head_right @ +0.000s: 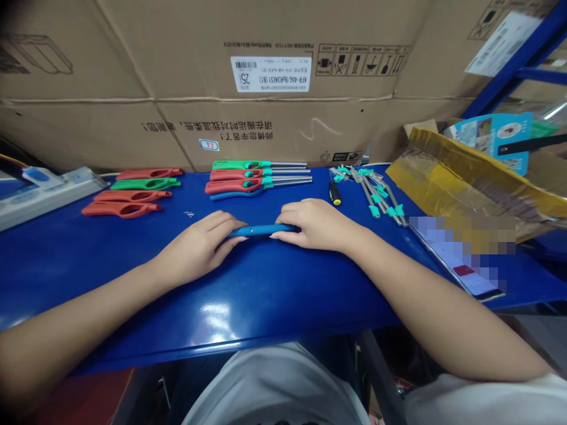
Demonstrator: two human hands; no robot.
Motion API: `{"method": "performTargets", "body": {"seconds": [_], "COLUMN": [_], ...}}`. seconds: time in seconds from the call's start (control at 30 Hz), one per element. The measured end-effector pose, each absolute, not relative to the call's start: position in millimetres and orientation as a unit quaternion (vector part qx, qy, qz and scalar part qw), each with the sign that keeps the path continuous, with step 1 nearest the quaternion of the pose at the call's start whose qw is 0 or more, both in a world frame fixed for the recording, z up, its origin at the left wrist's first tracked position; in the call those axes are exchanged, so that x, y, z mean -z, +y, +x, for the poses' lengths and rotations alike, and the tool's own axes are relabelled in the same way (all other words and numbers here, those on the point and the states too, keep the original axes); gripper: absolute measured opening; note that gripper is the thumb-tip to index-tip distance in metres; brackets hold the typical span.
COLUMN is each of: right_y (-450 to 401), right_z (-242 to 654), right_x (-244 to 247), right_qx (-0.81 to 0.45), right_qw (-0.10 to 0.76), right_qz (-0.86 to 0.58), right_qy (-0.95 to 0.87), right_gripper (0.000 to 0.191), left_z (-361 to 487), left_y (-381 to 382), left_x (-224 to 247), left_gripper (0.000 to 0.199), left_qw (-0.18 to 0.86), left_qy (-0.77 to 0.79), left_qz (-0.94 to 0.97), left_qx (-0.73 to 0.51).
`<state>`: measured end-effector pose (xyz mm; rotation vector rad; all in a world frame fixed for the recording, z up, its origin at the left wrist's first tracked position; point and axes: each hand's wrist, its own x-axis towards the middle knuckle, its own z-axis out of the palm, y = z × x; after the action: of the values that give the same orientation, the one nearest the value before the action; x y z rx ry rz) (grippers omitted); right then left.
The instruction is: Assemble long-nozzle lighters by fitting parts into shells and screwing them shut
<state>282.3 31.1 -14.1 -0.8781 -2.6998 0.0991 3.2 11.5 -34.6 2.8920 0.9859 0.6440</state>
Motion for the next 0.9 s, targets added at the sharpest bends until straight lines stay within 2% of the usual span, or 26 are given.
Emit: {"method": "performTargets", "body": {"seconds": [0.2,0.27,0.37,0.53,0.67,0.9], "right_y": [29.5,27.5,25.5,23.7,18.5,9.0], "right_z": [284.9,282.6,279.9,278.4,273.0,264.1], "right_x": [6.2,4.0,1.7,1.5,6.7,18.6], "right_qx": [-0.005,0.011,0.001,-0.074,-0.148,-0.080], "right_qw": [0.160,0.146,0.115,0.108,0.145,0.182], "right_qz": [-0.338,-0.366,-0.395,-0.369,-0.293,-0.254], "right_qy": [-0.928,-0.919,-0.911,-0.920,-0.933,-0.947], "right_gripper": [0.026,0.030,0.042,0.050,0.038,0.028], "left_z": [2.5,1.5,-0.7,-2.5,-1.3,2.0], "left_y": [14.2,14.0,14.3,13.2,8.3,1.3], "left_x": [29.5,28.0,27.2,26.6,25.0,21.6], "left_gripper": [0.025,0.031,0.041,0.042,0.041,0.040], "left_qw": [0.037,0.034,-0.010,-0.077,-0.056,-0.034], "left_qy": [0.322,0.331,0.321,0.286,0.292,0.281], "left_qz": [0.905,0.898,0.909,0.931,0.938,0.946], "left_qx": [-0.276,-0.287,-0.265,-0.215,-0.179,-0.161]}}
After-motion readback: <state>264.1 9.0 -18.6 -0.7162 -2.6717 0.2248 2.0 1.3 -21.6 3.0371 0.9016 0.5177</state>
